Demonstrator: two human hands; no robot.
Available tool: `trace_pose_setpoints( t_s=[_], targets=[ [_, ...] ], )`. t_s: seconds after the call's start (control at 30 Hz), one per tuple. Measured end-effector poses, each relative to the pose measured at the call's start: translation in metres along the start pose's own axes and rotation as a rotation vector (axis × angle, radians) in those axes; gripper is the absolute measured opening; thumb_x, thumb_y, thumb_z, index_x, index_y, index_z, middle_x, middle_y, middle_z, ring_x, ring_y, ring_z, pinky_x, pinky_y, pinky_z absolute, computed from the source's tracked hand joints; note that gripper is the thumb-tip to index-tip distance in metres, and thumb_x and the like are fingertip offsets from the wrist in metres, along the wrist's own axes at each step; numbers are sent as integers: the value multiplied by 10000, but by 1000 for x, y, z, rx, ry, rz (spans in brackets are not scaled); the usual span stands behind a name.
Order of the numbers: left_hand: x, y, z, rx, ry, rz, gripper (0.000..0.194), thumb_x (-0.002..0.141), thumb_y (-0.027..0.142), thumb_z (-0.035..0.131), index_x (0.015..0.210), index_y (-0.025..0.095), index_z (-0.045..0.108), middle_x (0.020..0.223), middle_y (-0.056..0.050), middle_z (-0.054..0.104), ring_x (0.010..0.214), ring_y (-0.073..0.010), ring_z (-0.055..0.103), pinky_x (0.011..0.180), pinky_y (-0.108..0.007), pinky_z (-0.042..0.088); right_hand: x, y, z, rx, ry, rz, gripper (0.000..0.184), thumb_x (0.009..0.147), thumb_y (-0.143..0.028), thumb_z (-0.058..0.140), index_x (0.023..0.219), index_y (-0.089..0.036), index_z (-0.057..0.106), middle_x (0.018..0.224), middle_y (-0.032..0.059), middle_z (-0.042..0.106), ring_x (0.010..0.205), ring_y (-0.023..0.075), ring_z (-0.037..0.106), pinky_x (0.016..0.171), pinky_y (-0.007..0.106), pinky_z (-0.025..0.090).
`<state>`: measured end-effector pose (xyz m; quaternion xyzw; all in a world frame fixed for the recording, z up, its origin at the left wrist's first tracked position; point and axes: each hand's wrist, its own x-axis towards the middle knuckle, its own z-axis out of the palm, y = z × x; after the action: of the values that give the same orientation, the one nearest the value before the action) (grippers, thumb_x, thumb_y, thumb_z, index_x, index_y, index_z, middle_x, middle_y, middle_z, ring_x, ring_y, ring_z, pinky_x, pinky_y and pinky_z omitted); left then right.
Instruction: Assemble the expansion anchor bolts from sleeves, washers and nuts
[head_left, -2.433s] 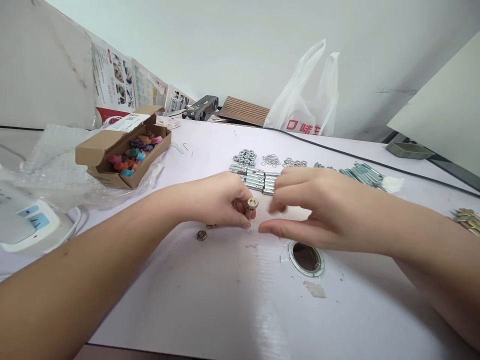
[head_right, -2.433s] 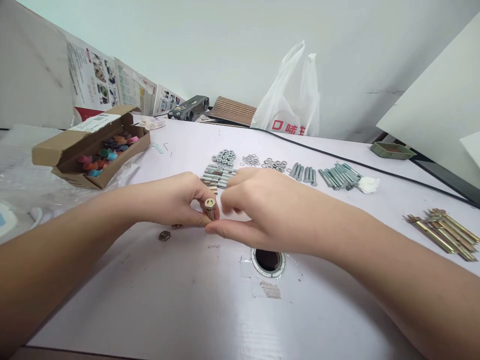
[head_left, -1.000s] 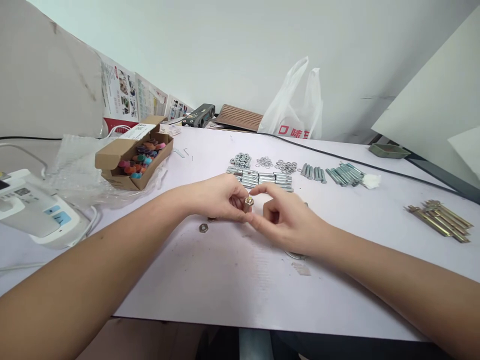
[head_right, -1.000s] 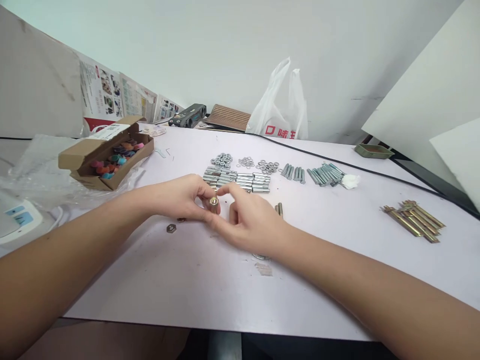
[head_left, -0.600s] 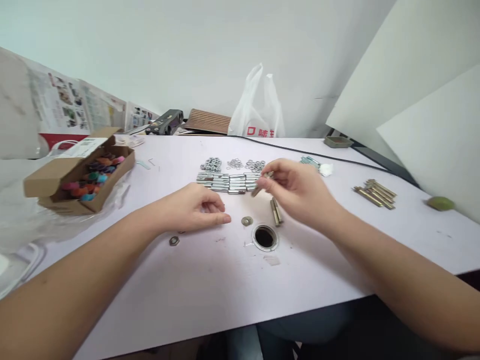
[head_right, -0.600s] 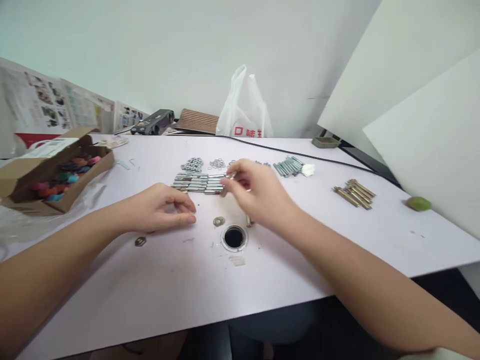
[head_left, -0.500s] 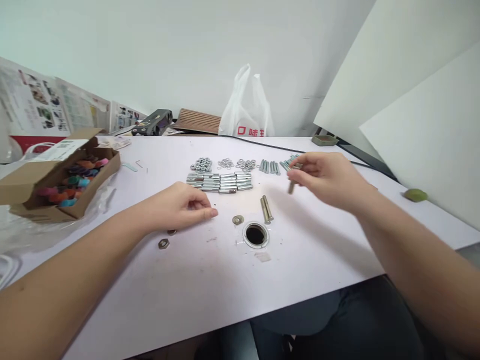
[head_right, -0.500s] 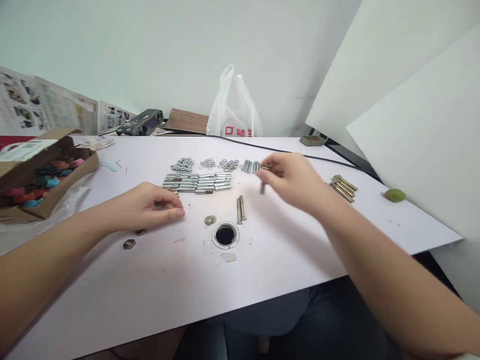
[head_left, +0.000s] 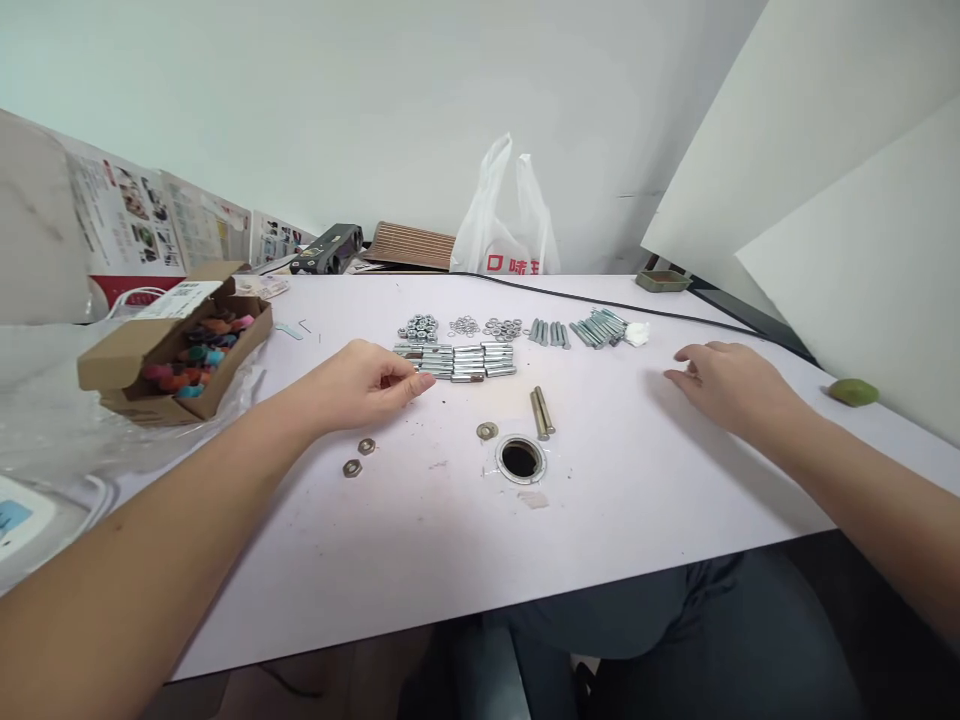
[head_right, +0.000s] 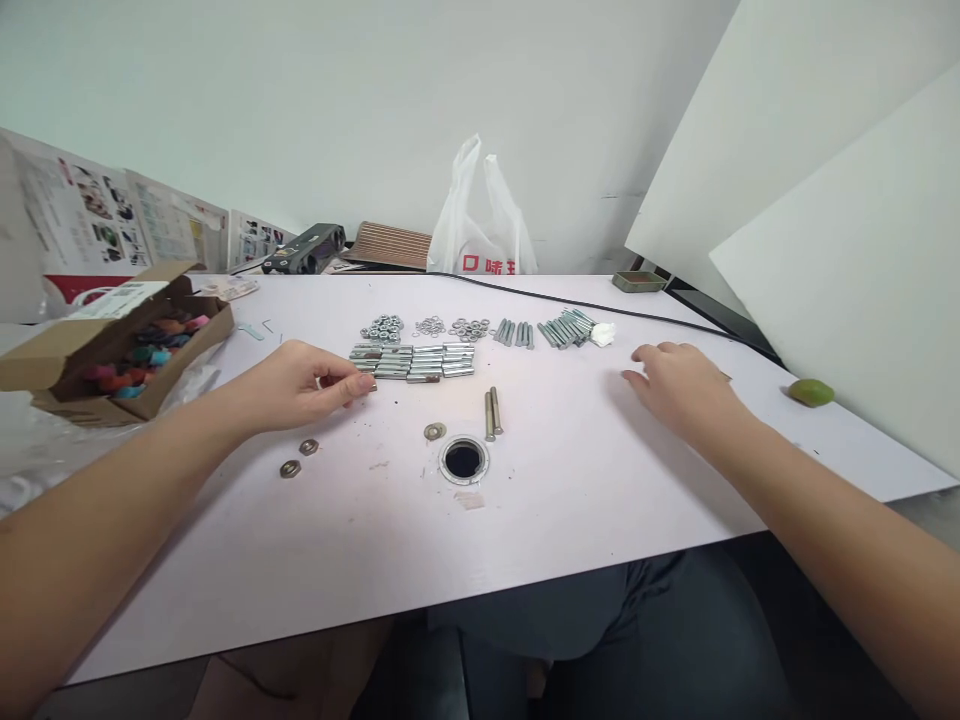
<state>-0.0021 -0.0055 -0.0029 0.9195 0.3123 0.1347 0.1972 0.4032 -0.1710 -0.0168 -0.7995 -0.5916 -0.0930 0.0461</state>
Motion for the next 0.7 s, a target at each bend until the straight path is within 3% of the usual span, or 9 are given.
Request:
trace_pose_setpoints(
  t_s=[0.07,0.17,0.27,0.37,0.47,0.7],
  targets=[
    [1,-4,-2,4,25,-22,417,846,487,470,590,194,618,486,24,451,449,-88,314,442,-250,230,-4,-38,-1,124,-28,-43,286,883,-392,472,899,-163,642,920,150,674,818,265,588,641,350,386],
    [2,-7,-4,-17,60,-64,418,835,494,483,576,197,625,459,34,434,433,-83,303,435,-245,244,-5,-97,-1,388,-250,-141,358,868,-486,479,771,-186,649,755,75,668,632,183,566,558,307,379],
    [1,-8,-5,-39,89,-48,401,826,467,497,569,191,632,446,36,422,429,-76,304,432,-241,239,4,-132,-1,446,-374,-110,457,835,-573,490,639,-183,624,590,47,598,509,147,486,479,292,330],
    [-1,-10,-5,-31,141,-8,411,837,443,487,545,178,606,435,37,372,431,-73,274,438,-252,212,18,-139,-1,475,-512,-76,486,787,-591,554,535,-176,579,527,44,553,465,128,437,468,290,334],
    [-2,-9,-6,5,161,18,443,846,431,479,488,174,525,431,41,312,441,-76,236,456,-268,187,28,-134,0,576,-627,-31,450,751,-568,615,537,-173,591,573,72,596,481,138,474,469,293,378],
    [-3,-1,-5,17,161,73,475,844,421,469,438,179,422,431,41,292,447,-87,237,478,-283,199,32,-129,4,594,-666,-52,454,764,-587,603,558,-184,631,647,101,652,524,158,537,514,319,460]
  ],
)
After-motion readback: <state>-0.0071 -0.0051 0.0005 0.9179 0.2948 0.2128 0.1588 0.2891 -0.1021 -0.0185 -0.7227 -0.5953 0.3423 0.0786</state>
